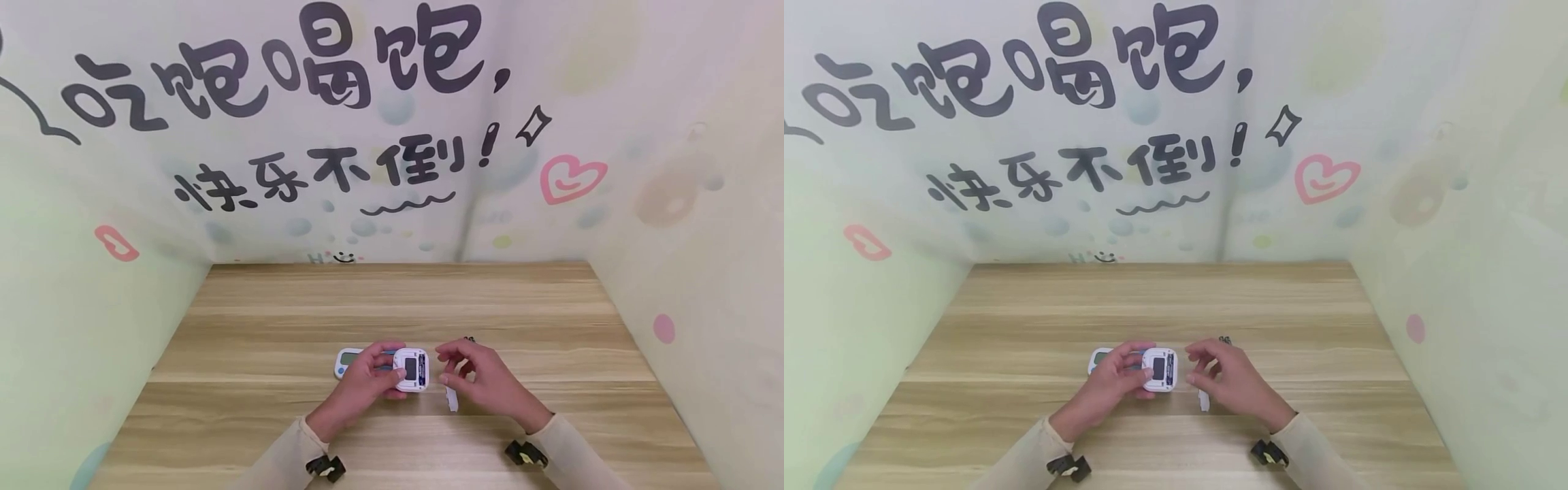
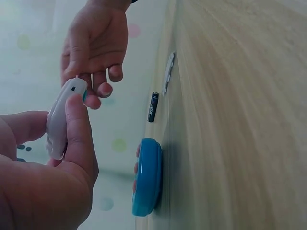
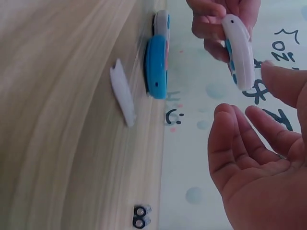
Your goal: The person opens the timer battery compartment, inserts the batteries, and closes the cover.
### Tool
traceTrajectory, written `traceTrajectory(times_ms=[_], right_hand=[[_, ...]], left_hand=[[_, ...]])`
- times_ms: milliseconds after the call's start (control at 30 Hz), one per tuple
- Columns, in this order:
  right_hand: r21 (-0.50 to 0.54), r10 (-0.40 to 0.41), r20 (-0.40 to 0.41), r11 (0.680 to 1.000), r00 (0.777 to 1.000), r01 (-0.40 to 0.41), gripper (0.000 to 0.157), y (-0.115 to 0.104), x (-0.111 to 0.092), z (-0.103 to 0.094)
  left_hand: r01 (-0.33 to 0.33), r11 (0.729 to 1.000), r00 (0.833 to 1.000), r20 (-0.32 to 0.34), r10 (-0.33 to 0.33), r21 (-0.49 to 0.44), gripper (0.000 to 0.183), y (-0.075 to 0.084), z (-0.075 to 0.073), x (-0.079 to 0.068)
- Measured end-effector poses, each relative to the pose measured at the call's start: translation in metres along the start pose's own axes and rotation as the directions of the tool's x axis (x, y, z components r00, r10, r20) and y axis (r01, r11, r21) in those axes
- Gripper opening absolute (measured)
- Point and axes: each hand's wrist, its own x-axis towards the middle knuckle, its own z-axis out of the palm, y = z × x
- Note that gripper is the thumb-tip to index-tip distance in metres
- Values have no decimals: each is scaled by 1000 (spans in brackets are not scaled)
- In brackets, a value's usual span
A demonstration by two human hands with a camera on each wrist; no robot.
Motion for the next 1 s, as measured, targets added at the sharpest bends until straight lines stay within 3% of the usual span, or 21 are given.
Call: traceTrajectory(times_ms=[233, 367, 667, 1000], right_hand=[[-34, 111, 95, 994, 989, -108, 53, 11, -4, 0], [-89, 132, 133, 989, 982, -121, 56, 16, -8, 1], [-297, 179, 180, 947, 967, -120, 52, 18, -11, 1], [-353, 265, 205, 918, 942, -182, 46, 24, -10, 7]], left_hand=[[9, 1000, 1000, -11, -9, -18, 60, 1, -6, -3], [3, 1000, 1000, -6, -3, -23, 61, 1, -7, -4], [5, 1000, 1000, 3, -4, -27, 59, 0, -10, -6], [6, 1000, 1000, -7, -6, -19, 58, 1, -9, -7]])
